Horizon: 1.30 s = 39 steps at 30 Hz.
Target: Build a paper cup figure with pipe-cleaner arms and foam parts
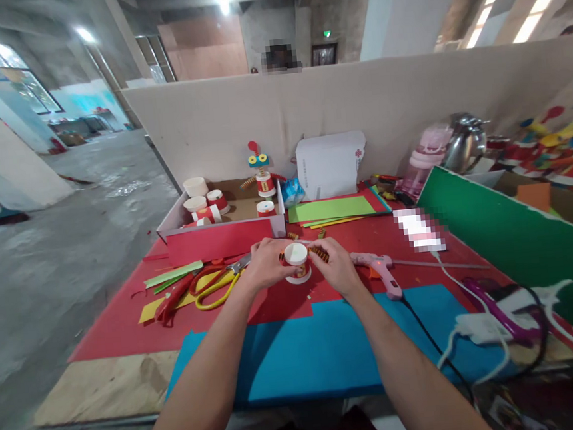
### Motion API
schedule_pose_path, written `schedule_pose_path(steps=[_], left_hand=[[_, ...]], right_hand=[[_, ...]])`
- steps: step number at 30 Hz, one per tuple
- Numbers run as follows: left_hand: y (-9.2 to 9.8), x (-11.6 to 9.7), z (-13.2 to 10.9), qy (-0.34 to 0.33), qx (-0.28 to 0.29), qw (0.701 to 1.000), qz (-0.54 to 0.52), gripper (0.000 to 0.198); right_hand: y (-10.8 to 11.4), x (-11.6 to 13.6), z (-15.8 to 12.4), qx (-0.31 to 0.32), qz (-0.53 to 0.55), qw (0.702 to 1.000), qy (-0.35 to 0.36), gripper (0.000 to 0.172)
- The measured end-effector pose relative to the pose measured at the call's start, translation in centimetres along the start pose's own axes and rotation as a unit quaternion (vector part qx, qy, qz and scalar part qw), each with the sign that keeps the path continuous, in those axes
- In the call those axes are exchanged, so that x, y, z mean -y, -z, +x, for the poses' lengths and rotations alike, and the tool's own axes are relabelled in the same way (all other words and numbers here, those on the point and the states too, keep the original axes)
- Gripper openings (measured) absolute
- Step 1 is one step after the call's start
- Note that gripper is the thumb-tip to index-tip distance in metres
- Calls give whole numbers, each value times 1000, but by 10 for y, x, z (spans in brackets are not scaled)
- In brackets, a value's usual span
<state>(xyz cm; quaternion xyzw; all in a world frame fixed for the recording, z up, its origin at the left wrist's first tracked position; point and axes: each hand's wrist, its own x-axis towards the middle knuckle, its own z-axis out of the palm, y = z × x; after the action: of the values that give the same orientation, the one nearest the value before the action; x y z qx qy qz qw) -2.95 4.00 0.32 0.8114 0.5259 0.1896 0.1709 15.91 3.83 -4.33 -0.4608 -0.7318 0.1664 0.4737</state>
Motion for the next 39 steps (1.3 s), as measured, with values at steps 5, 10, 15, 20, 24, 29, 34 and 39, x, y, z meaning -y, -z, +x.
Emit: schedule_pose_path(steps=[5,10,15,20,24,29,34,39], left_hand=[[0,1,0,-5,0,1000,0,51],[0,0,-1,-5,2,1000,0,50],[1,0,0,-2,2,1000,-1,51],[1,-1,0,-8,2,1000,-4,51],[1,0,0,-6,1,1000,-4,51],[1,-1,0,-7,2,1000,-7,51],[1,0,0,-8,-2,1000,-6,50],[0,0,0,-6,-1,1000,-10,50]], right_hand=[[0,0,0,-2,6,1000,6,11],[1,3,0,-3,13,1000,18,13],[2,5,0,-8,16,1000,19,14],[2,5,0,-7,12,1000,6,14],[1,5,0,-8,9,1000,0,15],[2,5,0,-8,9,1000,4,15],[1,5,0,-8,13,1000,11,15],[1,4,0,-7,11,1000,9,16]])
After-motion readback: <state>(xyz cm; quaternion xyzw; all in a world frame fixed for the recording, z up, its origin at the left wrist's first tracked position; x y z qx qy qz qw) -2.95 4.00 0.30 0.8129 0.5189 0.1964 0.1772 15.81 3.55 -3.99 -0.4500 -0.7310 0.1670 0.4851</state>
